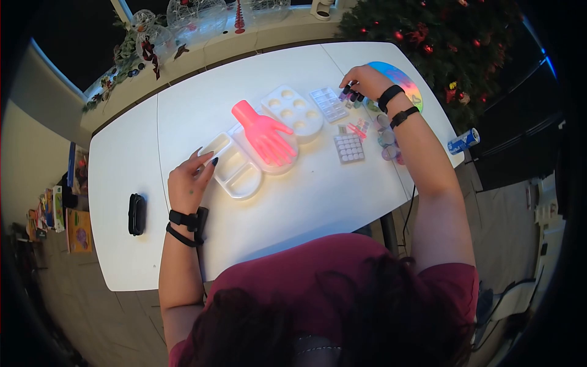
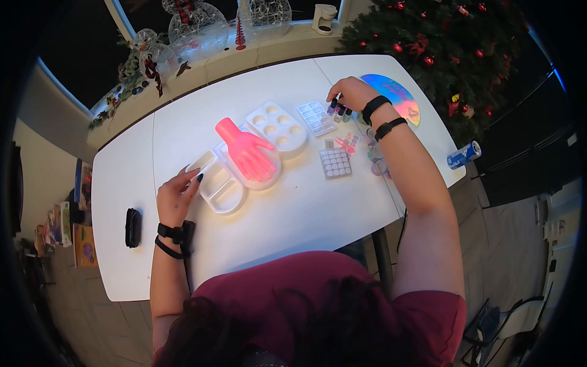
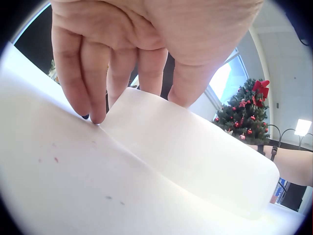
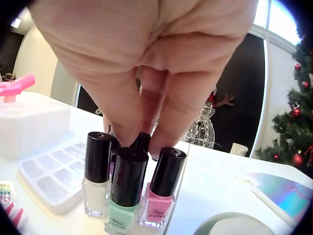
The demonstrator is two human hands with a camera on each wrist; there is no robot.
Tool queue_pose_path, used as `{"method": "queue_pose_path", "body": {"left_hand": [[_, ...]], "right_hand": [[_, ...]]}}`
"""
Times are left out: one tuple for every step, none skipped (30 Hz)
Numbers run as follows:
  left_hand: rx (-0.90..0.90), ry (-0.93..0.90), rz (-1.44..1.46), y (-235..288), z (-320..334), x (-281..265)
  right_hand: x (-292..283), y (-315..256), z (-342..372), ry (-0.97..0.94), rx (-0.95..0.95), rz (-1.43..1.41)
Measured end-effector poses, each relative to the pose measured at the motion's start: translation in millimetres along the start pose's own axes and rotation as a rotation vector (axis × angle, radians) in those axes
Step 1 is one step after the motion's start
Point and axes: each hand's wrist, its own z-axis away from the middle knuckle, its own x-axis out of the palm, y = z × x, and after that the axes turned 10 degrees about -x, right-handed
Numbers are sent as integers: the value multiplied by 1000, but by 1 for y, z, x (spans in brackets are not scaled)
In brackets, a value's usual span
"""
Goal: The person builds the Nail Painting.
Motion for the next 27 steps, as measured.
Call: {"method": "queue_pose_path", "body": {"left_hand": [[13, 19, -5, -3, -1, 2], [27, 38, -11, -6, -2, 3], [23, 39, -12, -7, -2, 4], [51, 24, -4, -8, -3, 4], [74, 15, 2, -10, -4, 3], [58, 27, -7, -12, -3, 2], [61, 1, 30, -14, -3, 4], [67, -21, 70, -17, -6, 5], [139, -41, 87, -24, -9, 7], [121, -23, 83, -24, -12, 8], [127, -68, 105, -27, -10, 3], [152, -133, 133, -27, -12, 4], [145, -141, 209, -31, -14, 8], [126, -119, 205, -27, -15, 9], [101, -152, 254, -23, -15, 8], [71, -175, 298, -21, -11, 3], [42, -142, 286, -19, -6, 0], [57, -84, 260, -14, -7, 0], [82, -45, 237, -11, -6, 2], [86, -55, 236, -10, -6, 2], [107, -28, 262, -10, -7, 2], [128, 4, 286, -9, -9, 1], [133, 1, 281, -8, -9, -1], [138, 5, 241, -7, -8, -3], [141, 8, 204, -6, -8, -4], [144, 9, 205, -9, -9, -3], [158, 18, 226, -15, -11, 1]], "right_hand": [[0, 0, 0, 6, 0, 4], [1, 0, 0, 13, -1, 8], [0, 0, 1, 10, -3, 6], [0, 0, 2, 20, -39, 29], [-1, -1, 1, 29, -81, 49], [-3, -2, 3, 50, -121, 47], [-3, -4, 2, 51, -110, 67], [-4, -5, 1, 53, -100, 92], [-6, -6, 3, 87, -110, 96], [-8, -12, 6, 119, -120, 100], [-11, -35, -3, 178, -145, 109], [-21, -56, 6, 244, -142, 125], [-29, -80, 7, 291, -197, 85], [-34, -106, 5, 335, -252, 45], [-39, -131, 3, 323, -285, 29], [-39, -157, -3, 334, -356, -75], [-33, -180, -13, 344, -421, -182], [-23, -200, -27, 342, -441, -197], [-14, -219, -37, 301, -567, -222], [-6, -233, -45, 261, -681, -240], [9, -244, -55, 248, -720, -210], [24, -254, -66, 237, -763, -179], [33, -267, -72, 193, -705, -120], [40, -278, -77, 146, -648, -60], [48, -285, -82, 149, -646, -59], [54, -290, -90, 84, -637, 24], [59, -295, -95, 17, -627, 107]]}}
